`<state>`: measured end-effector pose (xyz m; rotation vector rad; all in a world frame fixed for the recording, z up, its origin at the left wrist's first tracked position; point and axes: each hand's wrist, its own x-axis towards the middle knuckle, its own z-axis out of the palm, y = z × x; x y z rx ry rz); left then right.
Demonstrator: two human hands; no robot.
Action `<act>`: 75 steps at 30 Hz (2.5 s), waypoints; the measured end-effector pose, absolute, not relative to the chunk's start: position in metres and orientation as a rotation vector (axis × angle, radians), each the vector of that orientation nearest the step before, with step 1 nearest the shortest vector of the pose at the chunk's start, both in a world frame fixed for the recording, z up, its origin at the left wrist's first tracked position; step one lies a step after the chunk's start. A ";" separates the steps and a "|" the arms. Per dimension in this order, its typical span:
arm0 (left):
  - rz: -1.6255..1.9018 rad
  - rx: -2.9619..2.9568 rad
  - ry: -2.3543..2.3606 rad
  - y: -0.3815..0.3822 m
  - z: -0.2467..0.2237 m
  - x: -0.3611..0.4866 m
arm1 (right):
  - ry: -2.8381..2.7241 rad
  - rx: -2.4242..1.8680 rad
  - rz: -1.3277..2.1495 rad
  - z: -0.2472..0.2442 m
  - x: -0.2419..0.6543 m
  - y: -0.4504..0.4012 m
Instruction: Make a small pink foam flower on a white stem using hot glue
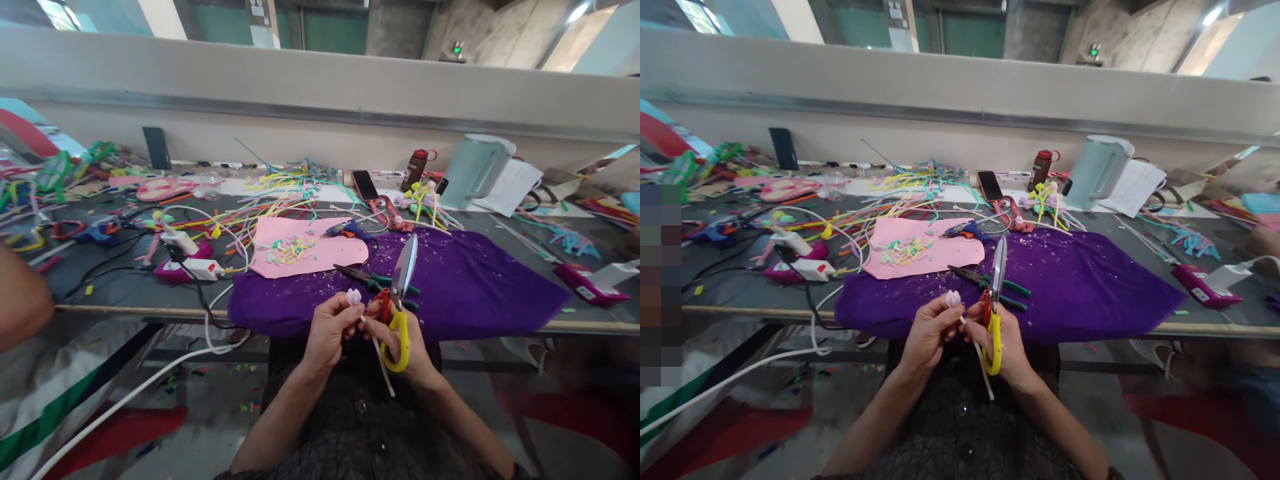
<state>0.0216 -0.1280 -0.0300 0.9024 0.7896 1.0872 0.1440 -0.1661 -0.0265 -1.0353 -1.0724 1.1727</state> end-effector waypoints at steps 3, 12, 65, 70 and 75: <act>1.089 0.918 0.784 -0.129 -0.030 0.022 | -1.061 -1.046 1.166 -0.024 0.143 -0.166; 1.020 0.872 0.797 -0.134 -0.028 0.025 | -1.082 -1.040 1.103 -0.030 0.146 -0.166; 1.071 1.457 0.857 -0.058 0.049 -0.015 | -2.086 -2.113 -0.285 0.019 0.295 -0.117; 1.000 1.457 0.912 -0.032 0.036 0.000 | -2.337 -2.151 -0.312 0.009 0.323 -0.068; 0.958 1.392 0.977 -0.017 0.031 0.003 | -2.513 -2.036 -0.050 0.003 0.345 -0.047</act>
